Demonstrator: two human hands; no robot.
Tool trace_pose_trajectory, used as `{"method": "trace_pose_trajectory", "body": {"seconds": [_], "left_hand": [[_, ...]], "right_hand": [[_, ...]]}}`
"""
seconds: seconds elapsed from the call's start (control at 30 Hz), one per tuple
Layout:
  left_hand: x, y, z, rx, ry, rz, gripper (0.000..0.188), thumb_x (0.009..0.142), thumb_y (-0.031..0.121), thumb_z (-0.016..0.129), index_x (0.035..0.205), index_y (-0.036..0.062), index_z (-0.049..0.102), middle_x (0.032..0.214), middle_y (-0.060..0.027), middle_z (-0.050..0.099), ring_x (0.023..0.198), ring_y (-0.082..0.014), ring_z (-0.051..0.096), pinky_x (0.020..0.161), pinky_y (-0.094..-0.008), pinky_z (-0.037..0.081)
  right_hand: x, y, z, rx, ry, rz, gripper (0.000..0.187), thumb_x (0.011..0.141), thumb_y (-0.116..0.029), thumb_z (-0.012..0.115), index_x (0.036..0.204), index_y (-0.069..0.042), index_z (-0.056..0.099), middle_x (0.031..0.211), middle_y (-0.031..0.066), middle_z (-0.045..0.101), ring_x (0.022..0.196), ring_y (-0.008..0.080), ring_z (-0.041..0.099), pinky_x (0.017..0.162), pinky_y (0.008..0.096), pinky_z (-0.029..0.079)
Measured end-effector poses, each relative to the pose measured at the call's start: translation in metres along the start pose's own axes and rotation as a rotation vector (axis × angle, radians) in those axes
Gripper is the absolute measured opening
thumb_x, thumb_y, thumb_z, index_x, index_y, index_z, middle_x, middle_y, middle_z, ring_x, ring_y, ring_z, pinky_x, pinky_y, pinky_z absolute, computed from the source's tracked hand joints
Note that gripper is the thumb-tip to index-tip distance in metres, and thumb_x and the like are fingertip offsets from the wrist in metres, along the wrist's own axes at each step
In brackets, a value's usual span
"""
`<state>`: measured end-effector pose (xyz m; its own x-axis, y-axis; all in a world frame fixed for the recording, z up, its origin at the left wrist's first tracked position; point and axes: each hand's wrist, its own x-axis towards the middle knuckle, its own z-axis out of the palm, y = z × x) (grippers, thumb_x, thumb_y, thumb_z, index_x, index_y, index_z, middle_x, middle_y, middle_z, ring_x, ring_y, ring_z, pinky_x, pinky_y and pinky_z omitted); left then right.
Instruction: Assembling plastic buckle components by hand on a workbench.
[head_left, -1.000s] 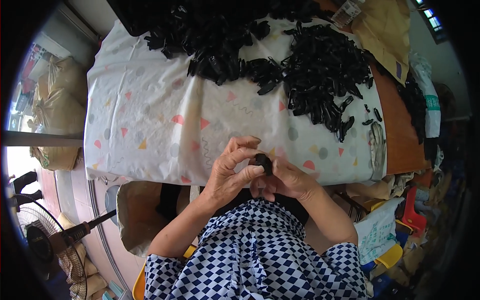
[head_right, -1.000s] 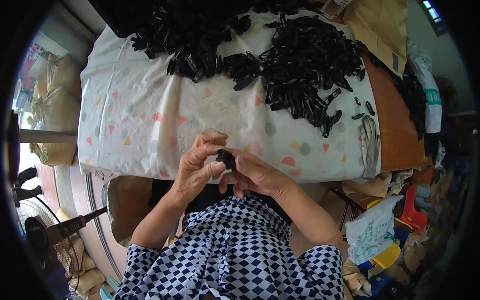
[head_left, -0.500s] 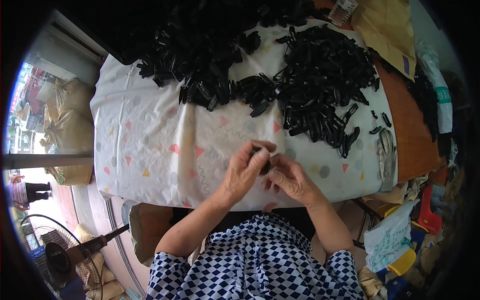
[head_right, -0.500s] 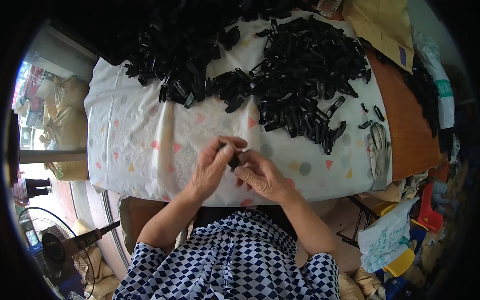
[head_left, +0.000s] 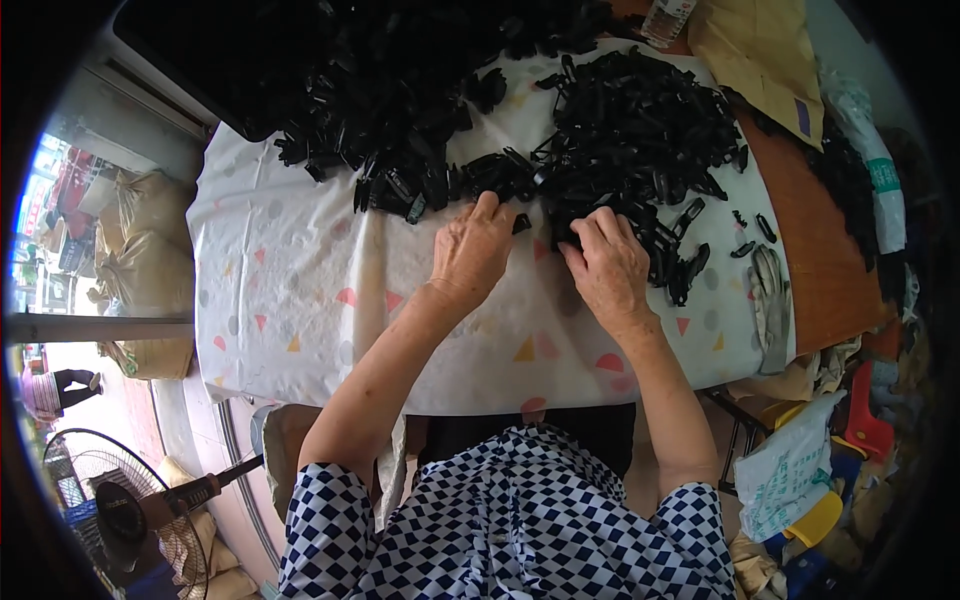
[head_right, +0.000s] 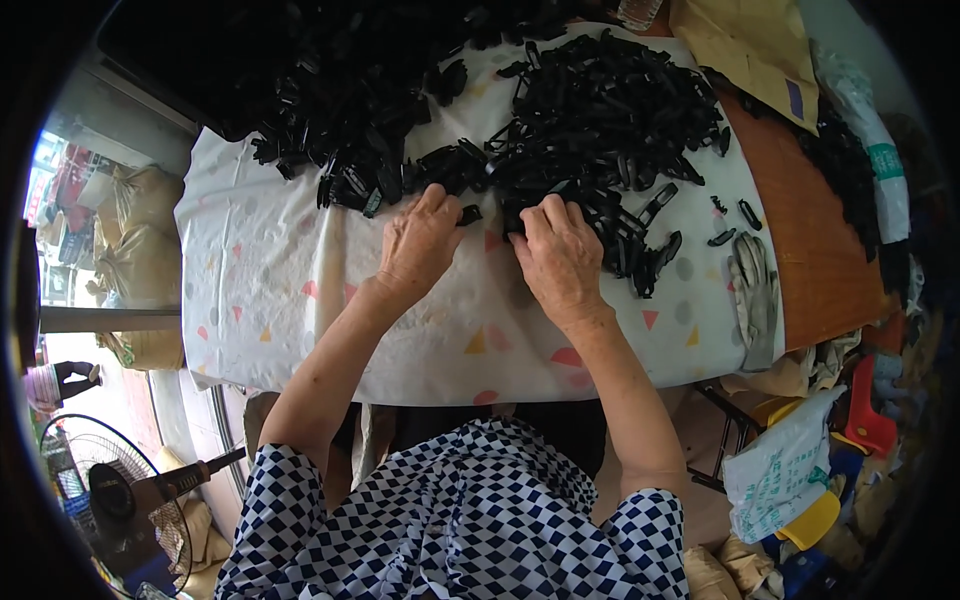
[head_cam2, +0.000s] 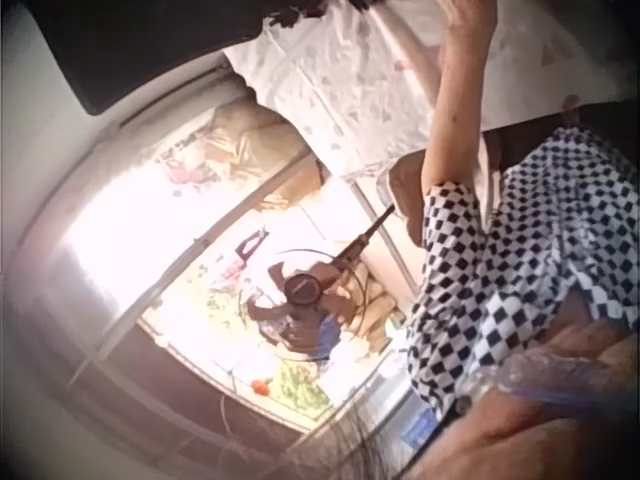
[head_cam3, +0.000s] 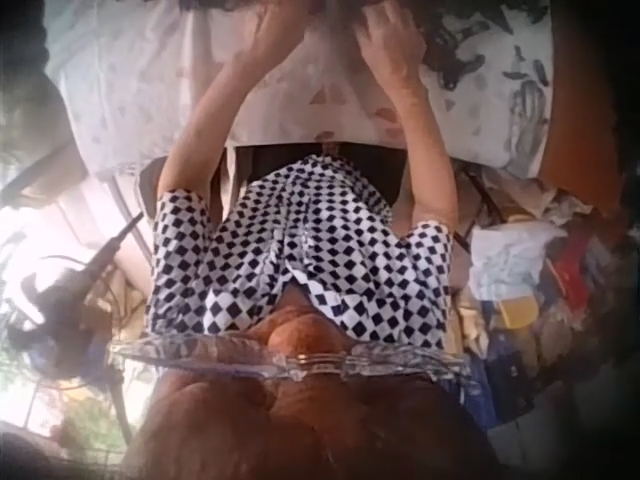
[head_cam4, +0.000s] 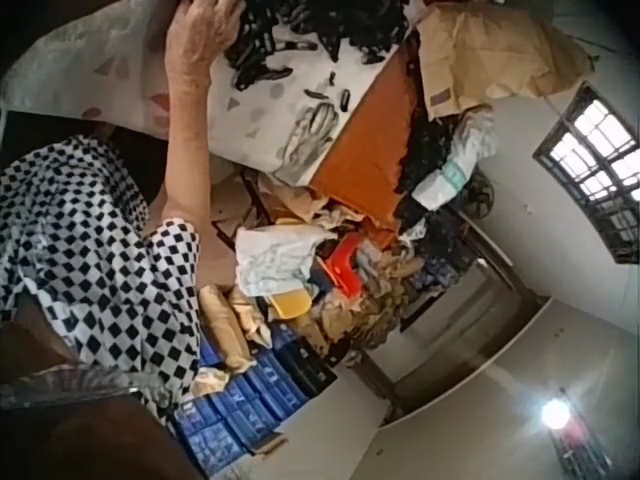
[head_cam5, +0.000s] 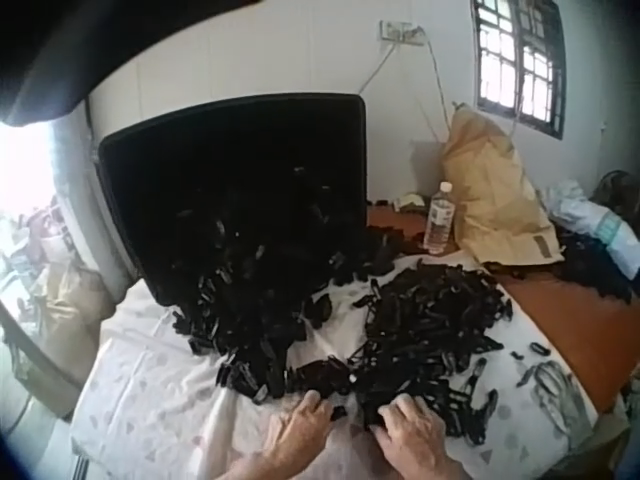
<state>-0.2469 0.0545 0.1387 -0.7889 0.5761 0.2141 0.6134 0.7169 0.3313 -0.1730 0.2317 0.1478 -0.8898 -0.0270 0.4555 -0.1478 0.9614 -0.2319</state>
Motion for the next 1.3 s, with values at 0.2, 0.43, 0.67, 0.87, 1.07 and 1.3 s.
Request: {"method": "trace_pose_trajectory", "body": {"seconds": [0.2, 0.43, 0.67, 0.87, 1.07, 1.3], "left_hand": [[-0.052, -0.005, -0.007, -0.565, 0.016, -0.282, 0.025, 0.076, 0.007, 0.072, 0.095, 0.0043, 0.056, 0.079, -0.0069, 0.061, 0.068, -0.0207, 0.057, 0.066, -0.0312, 0.047], [-0.116, 0.013, -0.029, -1.034, 0.149, -0.316, 0.036, 0.08, 0.006, 0.072, 0.114, 0.0058, 0.06, 0.093, -0.0075, 0.064, 0.082, -0.0145, 0.061, 0.076, -0.0282, 0.049], [-0.137, 0.015, -0.043, -0.937, 0.14, -0.205, 0.028, 0.08, 0.003, 0.071, 0.106, 0.0047, 0.062, 0.088, -0.0069, 0.062, 0.079, -0.0175, 0.062, 0.071, -0.0285, 0.049], [-0.147, 0.016, -0.045, -0.87, 0.153, -0.195, 0.026, 0.077, 0.0, 0.072, 0.101, 0.0031, 0.063, 0.085, -0.0061, 0.062, 0.074, -0.0162, 0.061, 0.066, -0.0269, 0.048], [-0.151, 0.013, -0.052, -0.664, 0.16, -0.008, 0.026, 0.074, 0.002, 0.073, 0.098, 0.0035, 0.063, 0.084, -0.0084, 0.062, 0.075, -0.0242, 0.062, 0.065, -0.0314, 0.05], [-0.151, 0.02, -0.055, -0.558, -0.006, 0.016, 0.022, 0.073, 0.007, 0.073, 0.093, 0.0037, 0.063, 0.081, -0.0089, 0.06, 0.074, -0.0256, 0.061, 0.064, -0.0331, 0.05]], "right_hand": [[-0.01, -0.012, -0.007, 0.647, 0.0, 0.209, 0.019, 0.081, -0.006, 0.07, 0.096, -0.004, 0.057, 0.083, 0.0074, 0.059, 0.065, 0.0171, 0.06, 0.057, 0.0261, 0.049], [-0.029, -0.055, -0.022, 1.796, -0.504, 0.612, 0.009, 0.092, -0.009, 0.062, 0.097, -0.002, 0.057, 0.077, 0.0042, 0.06, 0.062, 0.0094, 0.057, 0.053, 0.0206, 0.046], [-0.038, -0.079, -0.025, 1.817, -0.57, 0.696, 0.012, 0.09, -0.01, 0.064, 0.096, -0.003, 0.057, 0.083, 0.0057, 0.062, 0.062, 0.0114, 0.059, 0.049, 0.0211, 0.045], [-0.042, -0.082, -0.031, 1.739, -0.644, 0.777, 0.012, 0.091, -0.01, 0.064, 0.097, -0.004, 0.057, 0.08, 0.0024, 0.06, 0.061, 0.0089, 0.058, 0.05, 0.02, 0.045], [-0.042, -0.084, -0.04, 1.492, -0.846, 0.776, 0.014, 0.086, -0.01, 0.069, 0.093, -0.007, 0.057, 0.07, -0.0032, 0.055, 0.054, 0.0042, 0.049, 0.044, 0.0158, 0.031], [-0.058, -0.073, -0.028, 1.441, -1.021, 0.947, 0.017, 0.086, -0.017, 0.07, 0.091, -0.007, 0.058, 0.071, -0.0018, 0.056, 0.052, 0.0042, 0.048, 0.044, 0.0192, 0.04]]}}
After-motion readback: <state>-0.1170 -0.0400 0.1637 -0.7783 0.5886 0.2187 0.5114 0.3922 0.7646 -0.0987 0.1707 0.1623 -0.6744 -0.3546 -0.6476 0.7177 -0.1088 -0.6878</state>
